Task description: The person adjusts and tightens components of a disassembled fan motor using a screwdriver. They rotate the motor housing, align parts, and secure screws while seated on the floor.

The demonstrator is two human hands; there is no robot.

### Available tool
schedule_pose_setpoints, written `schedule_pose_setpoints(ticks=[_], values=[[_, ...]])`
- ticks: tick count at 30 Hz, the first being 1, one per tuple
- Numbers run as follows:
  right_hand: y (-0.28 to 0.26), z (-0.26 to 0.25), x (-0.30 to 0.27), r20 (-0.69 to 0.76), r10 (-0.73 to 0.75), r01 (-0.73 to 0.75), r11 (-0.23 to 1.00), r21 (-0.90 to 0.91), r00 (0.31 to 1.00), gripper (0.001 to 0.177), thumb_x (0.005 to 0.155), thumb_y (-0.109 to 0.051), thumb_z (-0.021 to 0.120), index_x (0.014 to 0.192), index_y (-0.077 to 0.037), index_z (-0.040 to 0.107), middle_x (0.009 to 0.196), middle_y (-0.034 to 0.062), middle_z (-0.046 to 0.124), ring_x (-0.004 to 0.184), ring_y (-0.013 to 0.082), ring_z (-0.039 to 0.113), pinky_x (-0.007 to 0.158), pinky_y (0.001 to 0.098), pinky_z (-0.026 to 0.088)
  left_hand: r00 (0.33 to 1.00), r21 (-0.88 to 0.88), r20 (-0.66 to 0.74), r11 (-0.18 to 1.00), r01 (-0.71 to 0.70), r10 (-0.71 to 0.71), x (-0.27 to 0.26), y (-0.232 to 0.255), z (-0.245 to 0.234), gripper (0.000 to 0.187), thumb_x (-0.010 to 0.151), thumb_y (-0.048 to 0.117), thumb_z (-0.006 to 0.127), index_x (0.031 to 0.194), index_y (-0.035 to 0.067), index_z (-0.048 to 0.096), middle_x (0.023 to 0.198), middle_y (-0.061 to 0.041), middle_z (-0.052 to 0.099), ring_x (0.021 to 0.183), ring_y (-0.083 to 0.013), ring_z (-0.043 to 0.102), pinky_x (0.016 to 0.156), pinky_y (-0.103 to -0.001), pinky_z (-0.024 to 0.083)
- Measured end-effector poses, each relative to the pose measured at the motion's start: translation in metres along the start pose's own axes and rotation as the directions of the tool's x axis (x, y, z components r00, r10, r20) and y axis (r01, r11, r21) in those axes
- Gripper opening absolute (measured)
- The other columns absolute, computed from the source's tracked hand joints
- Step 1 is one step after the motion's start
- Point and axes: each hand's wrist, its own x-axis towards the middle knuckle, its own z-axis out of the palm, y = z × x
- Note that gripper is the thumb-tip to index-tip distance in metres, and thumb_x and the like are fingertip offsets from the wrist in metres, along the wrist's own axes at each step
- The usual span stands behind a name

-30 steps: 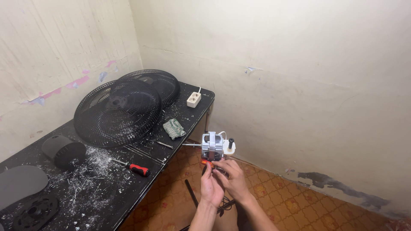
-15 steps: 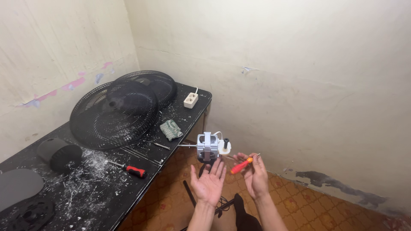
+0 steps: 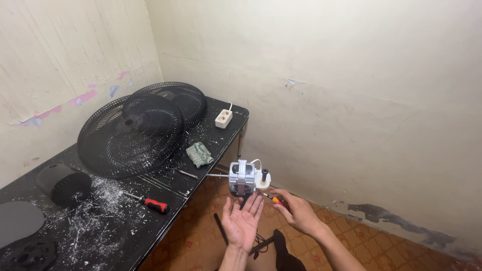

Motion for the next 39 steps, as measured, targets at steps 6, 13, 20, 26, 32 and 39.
schedule_pose_setpoints(ticks=[6,13,20,26,32,39], values=[[-0.022,-0.006,0.010,-0.150,-0.114,0.102,0.991,-0.086,0.982,0.025,0.087,-0.015,0.075,0.112,-0.013,0.072,0.085,0.0061,0.067,0.072,0.0194,0.068,0.063,0.0322,0.057,0.999,-0.029,0.029,0.999,-0.020,0.021,-0.001,-0.002,0.003,0.040,0.096,0.045,0.055,0.104,0.005,0.052,0.131,-0.035,0.056,0.133,-0.0450,0.053,0.117,-0.054,0.038],[-0.022,-0.005,0.013,-0.195,-0.220,0.191,0.969,-0.158,0.956,0.024,0.086,-0.014,0.077,0.110,-0.012,0.072,0.082,0.0041,0.068,0.077,0.0192,0.066,0.066,0.0328,0.056,1.000,-0.050,0.003,0.999,-0.022,0.022,-0.001,-0.003,0.005,0.040,0.095,0.044,0.056,0.105,0.005,0.051,0.132,-0.035,0.056,0.134,-0.0455,0.052,0.117,-0.054,0.037],[-0.025,-0.006,0.015,-0.200,-0.210,0.183,0.972,-0.145,0.957,0.024,0.086,-0.015,0.076,0.110,-0.013,0.072,0.083,0.0027,0.067,0.078,0.0192,0.065,0.066,0.0328,0.057,1.000,-0.048,-0.004,0.999,-0.025,0.025,-0.004,-0.004,0.008,0.041,0.094,0.043,0.056,0.106,0.005,0.051,0.134,-0.036,0.053,0.136,-0.0472,0.050,0.118,-0.054,0.036],[-0.026,-0.008,0.016,-0.221,-0.279,0.226,0.945,-0.238,0.934,0.024,0.083,-0.017,0.078,0.107,-0.015,0.075,0.086,0.0011,0.067,0.078,0.0207,0.063,0.064,0.0356,0.054,1.000,-0.046,0.009,0.999,-0.028,0.029,-0.005,-0.003,0.009,0.041,0.094,0.043,0.057,0.106,0.004,0.050,0.133,-0.035,0.053,0.136,-0.0464,0.050,0.118,-0.053,0.036],[-0.028,-0.007,0.013,-0.243,-0.297,0.236,0.938,-0.253,0.923,0.025,0.083,-0.017,0.078,0.107,-0.015,0.074,0.090,0.0012,0.067,0.082,0.0212,0.064,0.066,0.0354,0.054,1.000,-0.056,0.009,0.998,-0.018,0.018,-0.005,-0.004,0.007,0.041,0.094,0.043,0.057,0.105,0.005,0.051,0.132,-0.035,0.055,0.136,-0.0454,0.051,0.118,-0.053,0.036],[-0.031,-0.009,0.012,-0.230,-0.281,0.224,0.943,-0.245,0.932,0.025,0.083,-0.017,0.078,0.107,-0.016,0.075,0.089,0.0015,0.067,0.082,0.0214,0.064,0.068,0.0361,0.055,1.000,-0.053,0.010,0.998,-0.023,0.024,-0.005,-0.004,0.008,0.040,0.093,0.043,0.057,0.105,0.005,0.051,0.132,-0.035,0.055,0.135,-0.0461,0.051,0.118,-0.053,0.036]])
